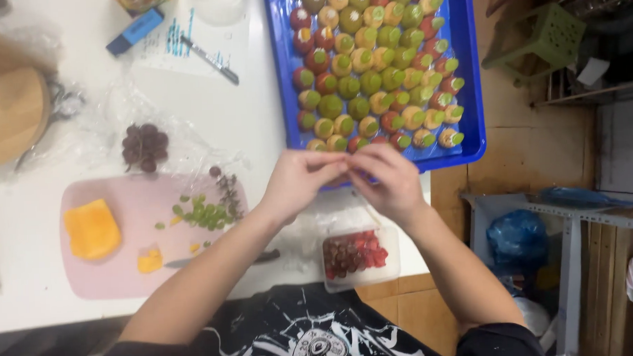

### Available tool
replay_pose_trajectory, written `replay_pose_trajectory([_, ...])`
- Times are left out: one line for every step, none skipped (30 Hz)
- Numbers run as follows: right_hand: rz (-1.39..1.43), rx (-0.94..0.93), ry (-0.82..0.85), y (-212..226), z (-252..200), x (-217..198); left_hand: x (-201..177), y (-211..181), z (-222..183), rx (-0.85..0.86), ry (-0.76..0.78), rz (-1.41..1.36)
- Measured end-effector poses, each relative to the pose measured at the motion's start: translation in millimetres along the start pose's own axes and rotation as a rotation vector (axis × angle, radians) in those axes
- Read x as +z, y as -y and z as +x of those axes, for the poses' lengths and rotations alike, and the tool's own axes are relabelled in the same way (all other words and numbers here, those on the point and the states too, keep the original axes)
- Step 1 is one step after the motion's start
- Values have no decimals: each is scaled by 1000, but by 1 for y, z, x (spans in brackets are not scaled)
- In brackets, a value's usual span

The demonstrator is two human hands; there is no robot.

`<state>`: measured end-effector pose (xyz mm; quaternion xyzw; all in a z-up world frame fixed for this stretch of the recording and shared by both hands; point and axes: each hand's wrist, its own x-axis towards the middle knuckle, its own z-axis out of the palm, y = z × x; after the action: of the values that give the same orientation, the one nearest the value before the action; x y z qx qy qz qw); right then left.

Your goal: Cutting mango and grape pieces and placing them onto cream-filled pastries in a tray.

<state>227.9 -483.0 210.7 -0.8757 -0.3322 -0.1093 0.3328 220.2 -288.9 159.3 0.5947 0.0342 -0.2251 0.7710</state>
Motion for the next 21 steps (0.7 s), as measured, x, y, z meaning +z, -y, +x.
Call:
replay_pose_trajectory([3,21,-11,-14,10,-4,1,-7,20,31,-2,47])
replay_pose_trajectory([-1,20,-14,-31,18,-6,1,-10,40,34,1,48])
replay_pose_trajectory([72,100,-26,-48,26,-7,0,-14,59,82,0,73])
replay_pose_trajectory([146,180,-39,-65,34,-7,-1,-17,79,131,-1,98])
replay_pose_trajectory([145,183,-36,-82,42,-4,-2,-18,98,128,1,95])
replay_pose_trajectory([188,269,-65,-99,49,0,-4,-19,116,146,-7,72])
replay_pose_trajectory([230,354,-93,-117,57,4,-6,-20,135,166,-16,47])
replay_pose_trajectory([229,355,-89,-128,65,8,-7,-17,153,164,-15,44])
replay_pose_trajectory([313,389,-82,-137,70,12,-9,-13,168,141,-19,-11])
replay_pose_trajectory([398,423,-75,-145,76,16,-10,-8,182,119,-24,-66])
replay_pose_trajectory([397,426,-75,-151,81,18,-12,-9,189,117,-22,-67])
replay_pose_trajectory([304,420,-75,-156,86,19,-14,-10,195,123,-31,-46])
replay_pose_trajectory([208,410,-78,-161,92,20,-16,-11,202,134,-39,-24])
replay_pose_trajectory([204,408,-80,-168,97,22,-18,-11,214,137,-35,-25])
replay_pose_trajectory([140,343,-79,-170,98,23,-18,-8,219,136,-47,-39])
replay_pose_trajectory([78,277,-76,-172,97,25,-17,-4,223,135,-58,-53])
replay_pose_trajectory([76,285,-70,-179,102,25,-17,-6,231,127,-56,-59])
replay_pose_trajectory([52,286,-71,-185,106,26,-17,-9,238,107,-57,-48])
replay_pose_trajectory([30,281,-75,-192,113,28,-19,-13,246,93,-60,-31])
replay_pose_trajectory([31,283,-74,-206,117,29,-25,-15,260,91,-61,-32])
replay_pose_trajectory([-41,228,-83,-219,120,30,-29,-16,272,154,-51,102])
